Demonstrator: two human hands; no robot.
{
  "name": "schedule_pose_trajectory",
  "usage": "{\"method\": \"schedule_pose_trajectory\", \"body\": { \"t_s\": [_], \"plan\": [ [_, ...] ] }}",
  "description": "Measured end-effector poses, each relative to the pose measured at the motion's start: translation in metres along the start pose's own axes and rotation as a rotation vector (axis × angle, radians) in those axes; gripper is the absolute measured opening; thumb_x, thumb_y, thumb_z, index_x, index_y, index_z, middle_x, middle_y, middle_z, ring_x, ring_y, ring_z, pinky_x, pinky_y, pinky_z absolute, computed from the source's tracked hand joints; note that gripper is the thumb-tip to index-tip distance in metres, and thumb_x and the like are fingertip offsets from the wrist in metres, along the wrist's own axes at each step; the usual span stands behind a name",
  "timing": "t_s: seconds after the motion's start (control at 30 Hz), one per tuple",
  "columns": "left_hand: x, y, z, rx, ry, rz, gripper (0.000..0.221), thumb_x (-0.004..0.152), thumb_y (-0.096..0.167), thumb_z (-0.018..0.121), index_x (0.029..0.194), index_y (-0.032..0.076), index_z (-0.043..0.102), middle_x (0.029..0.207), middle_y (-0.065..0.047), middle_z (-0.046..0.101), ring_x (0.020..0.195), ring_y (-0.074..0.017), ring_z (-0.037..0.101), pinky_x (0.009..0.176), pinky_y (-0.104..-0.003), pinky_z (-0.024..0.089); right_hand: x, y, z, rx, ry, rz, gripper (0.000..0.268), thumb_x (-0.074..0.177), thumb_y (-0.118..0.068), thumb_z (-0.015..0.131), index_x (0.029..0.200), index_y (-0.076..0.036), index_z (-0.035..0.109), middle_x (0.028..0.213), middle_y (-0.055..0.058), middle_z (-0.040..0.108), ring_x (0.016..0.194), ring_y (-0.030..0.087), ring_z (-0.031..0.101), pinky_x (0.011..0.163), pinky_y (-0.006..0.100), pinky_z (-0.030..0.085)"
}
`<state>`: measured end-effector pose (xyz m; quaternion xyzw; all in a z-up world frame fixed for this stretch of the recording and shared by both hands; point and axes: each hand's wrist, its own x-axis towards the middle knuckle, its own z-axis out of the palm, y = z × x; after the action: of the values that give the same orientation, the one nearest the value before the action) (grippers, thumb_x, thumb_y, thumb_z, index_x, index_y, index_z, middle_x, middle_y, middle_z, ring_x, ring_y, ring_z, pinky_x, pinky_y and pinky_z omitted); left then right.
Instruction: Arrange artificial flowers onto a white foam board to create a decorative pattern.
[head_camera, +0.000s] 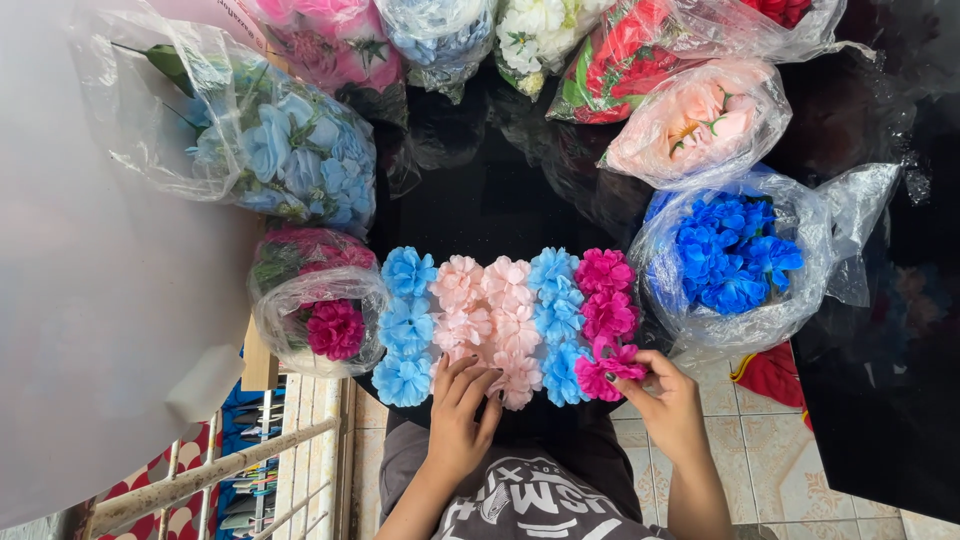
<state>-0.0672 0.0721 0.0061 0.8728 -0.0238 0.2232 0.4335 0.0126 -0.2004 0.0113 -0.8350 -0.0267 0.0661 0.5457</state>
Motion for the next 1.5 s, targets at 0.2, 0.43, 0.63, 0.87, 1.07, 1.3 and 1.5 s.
{"method": "schedule_pose_trajectory", "body": {
  "t_s": [0.2, 0.43, 0.63, 0.87, 1.07, 1.3, 1.5],
  "plan": [
    [0.008, 0.015, -0.010, -0.174, -0.111, 0.003, 0.050, 0.086, 0.036, 0.073, 0.120, 0.000, 0.064, 0.107, -0.008, 0.072, 0.117, -0.0288, 0.061, 0.123, -0.059, 0.020, -0.007, -0.058, 0.050, -0.077, -0.139, -0.200, 0.028, 0.080, -0.005, 0.076, 0.108, 0.000, 0.074, 0.098, 0.007, 0.080, 0.080, 0.016, 0.074, 0.074, 0.026, 0.057],
    [0.004, 0.005, -0.011, -0.171, -0.072, -0.038, 0.042, 0.077, 0.002, 0.072, 0.119, 0.003, 0.071, 0.105, -0.008, 0.076, 0.115, -0.0284, 0.063, 0.122, -0.056, 0.026, -0.011, -0.065, 0.082, -0.188, -0.259, -0.325, 0.035, 0.076, -0.001, 0.074, 0.111, -0.002, 0.073, 0.100, 0.007, 0.077, 0.081, 0.019, 0.072, 0.073, 0.029, 0.056],
    [0.003, -0.008, -0.024, -0.177, 0.058, -0.117, 0.044, 0.074, -0.003, 0.071, 0.118, -0.001, 0.069, 0.096, -0.009, 0.072, 0.099, -0.0231, 0.064, 0.124, -0.054, 0.024, -0.003, -0.039, 0.092, -0.571, -0.063, -0.564, 0.046, 0.074, -0.030, 0.084, 0.112, -0.007, 0.074, 0.107, 0.006, 0.075, 0.105, 0.023, 0.064, 0.092, 0.037, 0.052],
    [0.004, -0.018, -0.028, -0.131, 0.055, -0.212, 0.045, 0.070, 0.001, 0.074, 0.114, 0.005, 0.074, 0.101, -0.004, 0.076, 0.109, -0.0253, 0.060, 0.119, -0.050, 0.031, 0.003, -0.012, 0.103, -0.788, -0.074, -0.461, 0.038, 0.080, -0.042, 0.078, 0.100, -0.010, 0.078, 0.124, 0.007, 0.061, 0.124, 0.033, 0.047, 0.107, 0.051, 0.033],
    [0.004, -0.019, -0.021, -0.206, 0.039, -0.264, 0.053, 0.062, -0.010, 0.064, 0.112, 0.006, 0.074, 0.103, -0.005, 0.075, 0.107, -0.0252, 0.060, 0.121, -0.051, 0.031, 0.004, -0.010, 0.104, -0.655, -0.046, -0.428, 0.013, 0.076, -0.018, 0.078, 0.088, -0.014, 0.075, 0.116, 0.001, 0.065, 0.120, 0.028, 0.050, 0.108, 0.048, 0.031],
    [0.004, -0.020, -0.012, -0.211, 0.058, -0.303, 0.023, 0.078, 0.003, 0.072, 0.102, 0.005, 0.073, 0.103, -0.006, 0.069, 0.106, -0.0265, 0.056, 0.095, -0.037, 0.046, 0.006, -0.019, 0.085, -0.113, -0.010, -0.313, 0.012, 0.084, -0.007, 0.071, 0.094, -0.004, 0.065, 0.120, 0.008, 0.069, 0.117, 0.025, 0.063, 0.099, 0.037, 0.048],
    [0.007, -0.014, 0.001, 0.125, -0.147, -0.149, 0.020, 0.074, 0.016, 0.071, 0.092, 0.012, 0.077, 0.151, -0.010, 0.042, 0.139, -0.0493, 0.023, 0.113, -0.062, 0.015, 0.007, 0.044, 0.048, 0.717, 0.157, -0.032, 0.015, 0.100, 0.003, 0.045, 0.113, -0.001, 0.052, 0.099, 0.010, 0.061, 0.085, 0.013, 0.057, 0.079, 0.025, 0.048]
  ]
}}
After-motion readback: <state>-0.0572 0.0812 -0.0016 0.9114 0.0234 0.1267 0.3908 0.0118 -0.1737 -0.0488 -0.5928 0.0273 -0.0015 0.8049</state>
